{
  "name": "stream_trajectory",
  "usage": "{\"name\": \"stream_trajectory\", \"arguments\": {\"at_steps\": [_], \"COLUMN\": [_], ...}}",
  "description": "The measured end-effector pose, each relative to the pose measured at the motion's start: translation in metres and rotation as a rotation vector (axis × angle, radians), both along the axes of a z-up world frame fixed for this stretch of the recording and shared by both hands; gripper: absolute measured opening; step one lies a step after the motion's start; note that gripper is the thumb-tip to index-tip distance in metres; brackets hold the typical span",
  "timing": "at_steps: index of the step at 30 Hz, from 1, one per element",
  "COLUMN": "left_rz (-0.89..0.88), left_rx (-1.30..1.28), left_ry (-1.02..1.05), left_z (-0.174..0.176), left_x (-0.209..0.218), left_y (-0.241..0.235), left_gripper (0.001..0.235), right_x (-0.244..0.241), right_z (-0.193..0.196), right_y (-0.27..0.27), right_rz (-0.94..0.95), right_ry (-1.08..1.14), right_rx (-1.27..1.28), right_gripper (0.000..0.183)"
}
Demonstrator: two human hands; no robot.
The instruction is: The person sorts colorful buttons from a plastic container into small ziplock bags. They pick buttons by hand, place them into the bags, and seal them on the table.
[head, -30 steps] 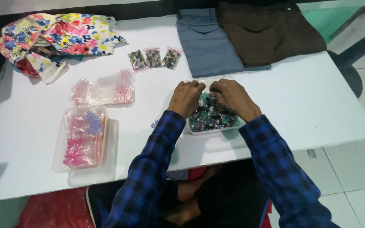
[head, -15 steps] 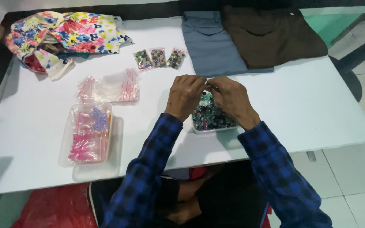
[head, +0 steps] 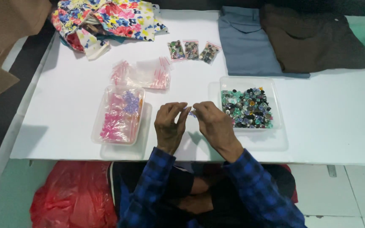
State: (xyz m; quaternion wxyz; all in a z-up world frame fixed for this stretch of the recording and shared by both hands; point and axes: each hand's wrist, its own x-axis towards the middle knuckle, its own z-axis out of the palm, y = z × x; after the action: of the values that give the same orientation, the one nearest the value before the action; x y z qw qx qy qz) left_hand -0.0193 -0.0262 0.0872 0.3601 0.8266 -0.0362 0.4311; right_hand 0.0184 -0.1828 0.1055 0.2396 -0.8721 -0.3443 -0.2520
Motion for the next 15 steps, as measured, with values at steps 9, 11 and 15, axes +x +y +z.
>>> {"name": "stream_trajectory", "arguments": {"at_steps": [9,11,15], "left_rz": [0.01,0.018,0.003], "left_rx": [0.104,0.111,0.135], "left_ry": [0.313,0.341,0.387], "left_z": [-0.066,-0.071,-0.068], "left_x": [-0.009,-0.009,-0.009], "left_y": [0.013,0.014,0.015], "left_gripper": [0.011,0.013,0.02], "right_x": [-0.019,-0.017,-0.016], "right_z": [-0.057,-0.068,-0.071], "right_y": [0.014,0.013,0.014], "right_rz": [-0.008,-0.043,-0.09], "right_ry": [0.171,0.143,0.137], "right_rx": [0.002,0.001,0.071], "right_gripper": [0.012,0.011,0.014]}}
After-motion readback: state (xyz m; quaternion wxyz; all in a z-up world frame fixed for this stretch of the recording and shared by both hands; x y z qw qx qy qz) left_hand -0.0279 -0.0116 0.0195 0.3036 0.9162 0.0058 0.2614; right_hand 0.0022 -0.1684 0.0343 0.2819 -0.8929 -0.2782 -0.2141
